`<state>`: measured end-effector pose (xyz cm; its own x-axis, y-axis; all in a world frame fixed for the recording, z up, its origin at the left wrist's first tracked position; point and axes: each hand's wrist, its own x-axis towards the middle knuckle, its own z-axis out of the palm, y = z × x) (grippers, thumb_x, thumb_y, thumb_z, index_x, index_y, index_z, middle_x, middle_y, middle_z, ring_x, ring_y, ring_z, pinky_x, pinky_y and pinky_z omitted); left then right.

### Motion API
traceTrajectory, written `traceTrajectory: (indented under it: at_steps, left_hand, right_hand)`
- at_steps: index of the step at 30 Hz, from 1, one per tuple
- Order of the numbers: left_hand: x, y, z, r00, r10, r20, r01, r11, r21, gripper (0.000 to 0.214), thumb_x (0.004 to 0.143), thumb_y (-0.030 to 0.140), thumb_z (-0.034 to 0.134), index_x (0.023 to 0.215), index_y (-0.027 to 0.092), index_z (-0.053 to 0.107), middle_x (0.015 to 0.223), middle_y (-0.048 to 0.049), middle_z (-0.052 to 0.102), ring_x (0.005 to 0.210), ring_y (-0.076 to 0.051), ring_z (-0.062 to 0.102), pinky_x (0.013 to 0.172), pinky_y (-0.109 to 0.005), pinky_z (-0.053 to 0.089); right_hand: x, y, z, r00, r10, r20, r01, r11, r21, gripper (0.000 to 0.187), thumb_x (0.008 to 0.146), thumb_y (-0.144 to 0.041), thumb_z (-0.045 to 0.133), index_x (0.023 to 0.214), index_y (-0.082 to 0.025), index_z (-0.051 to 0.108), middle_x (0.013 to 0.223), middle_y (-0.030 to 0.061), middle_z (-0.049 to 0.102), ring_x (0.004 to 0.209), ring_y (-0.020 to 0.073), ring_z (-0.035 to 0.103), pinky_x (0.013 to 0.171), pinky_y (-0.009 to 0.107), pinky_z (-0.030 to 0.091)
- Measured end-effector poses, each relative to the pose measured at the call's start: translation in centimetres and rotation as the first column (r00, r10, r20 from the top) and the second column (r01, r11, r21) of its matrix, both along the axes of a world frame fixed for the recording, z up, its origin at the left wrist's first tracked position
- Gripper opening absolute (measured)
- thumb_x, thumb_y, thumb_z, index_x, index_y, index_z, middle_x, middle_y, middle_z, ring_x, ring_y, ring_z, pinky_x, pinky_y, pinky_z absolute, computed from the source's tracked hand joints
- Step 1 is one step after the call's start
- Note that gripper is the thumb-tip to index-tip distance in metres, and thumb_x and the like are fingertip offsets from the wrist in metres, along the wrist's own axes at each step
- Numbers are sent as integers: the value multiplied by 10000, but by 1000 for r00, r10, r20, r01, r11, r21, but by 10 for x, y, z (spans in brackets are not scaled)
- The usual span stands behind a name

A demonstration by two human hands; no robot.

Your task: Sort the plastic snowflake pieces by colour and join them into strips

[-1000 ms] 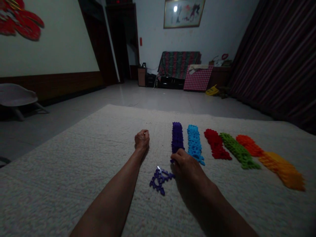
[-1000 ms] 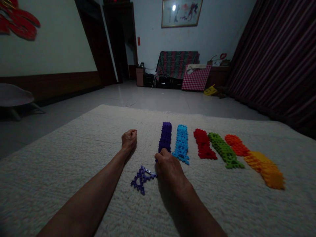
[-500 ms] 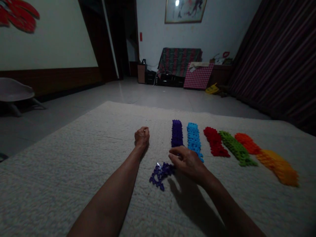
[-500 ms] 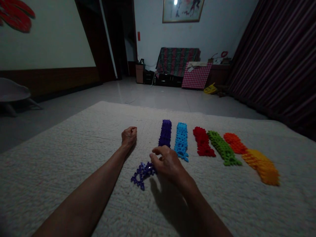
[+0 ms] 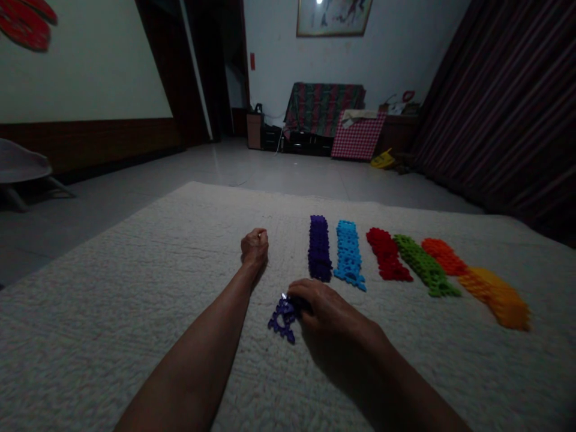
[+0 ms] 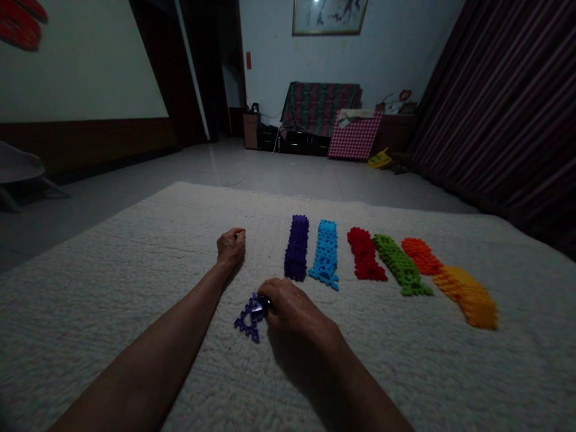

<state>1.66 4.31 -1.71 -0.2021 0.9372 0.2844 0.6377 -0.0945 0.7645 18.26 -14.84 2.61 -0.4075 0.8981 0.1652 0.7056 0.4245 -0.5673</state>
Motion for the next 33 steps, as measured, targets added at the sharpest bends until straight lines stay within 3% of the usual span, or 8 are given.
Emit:
traceTrajectory:
  at_steps: [4,7,11,15,29,31,33]
  left_hand:
    - [0,-1,2,1000,-4,-4,4,1000,-7,327,862,256,499,1034,162,762,869,-82,765,794,-180,688,747,-244,470]
    - [0,-1,2,1000,-2,-11,2,1000,-11,327,863,255,501,1041,166,759,896,-84,768,805,-180,690,753,-243,473]
    - [0,-1,3,1000,6,-26,-6,1000,-4,314,861,247,514,1031,157,761,914,-92,770,844,-183,694,768,-238,471]
    - [1,-1,3,1000,8,-29,-8,1000,-8,314,861,242,516,1044,158,757,912,-91,770,843,-184,695,767,-240,471]
    - [0,1,-1,1000,4,-7,-4,1000,5,317,861,246,507,1028,164,763,885,-86,767,807,-177,691,757,-237,470]
    - [0,1,-1,1000,-6,0,6,1000,5,322,867,246,503,1041,154,759,899,-94,767,817,-178,691,762,-238,470]
    - [0,0,1,1000,-10,-1,10,1000,-6,318,869,244,506,1043,155,757,910,-95,768,830,-180,691,766,-239,469]
  right_hand:
    - [1,1,-4,1000,-24,8,24,1000,-10,384,775,-48,521,1084,-241,641,1093,42,650,1019,171,596,919,301,461]
    - [7,11,-5,1000,-28,4,27,996,89,390,773,-63,546,1124,-217,619,1128,66,629,1038,184,589,917,315,468]
    - [19,26,-10,968,-249,18,234,929,288,391,763,-42,540,1126,-169,613,1169,113,600,1096,229,545,953,378,445]
    - [28,29,-15,909,-406,90,353,868,349,345,785,-66,562,1107,-170,628,1177,116,616,1088,265,528,947,416,409]
    - [28,28,-15,924,-374,83,313,861,401,392,774,-85,575,1152,-174,628,1239,131,591,1164,287,504,990,442,360]
    - [24,27,-13,944,-327,40,288,878,382,364,768,-80,567,1114,-166,641,1185,126,606,1120,268,527,976,417,383]
    - [20,25,-10,973,-229,1,219,931,293,292,775,-75,542,1026,-163,664,1062,104,630,991,222,576,886,354,435]
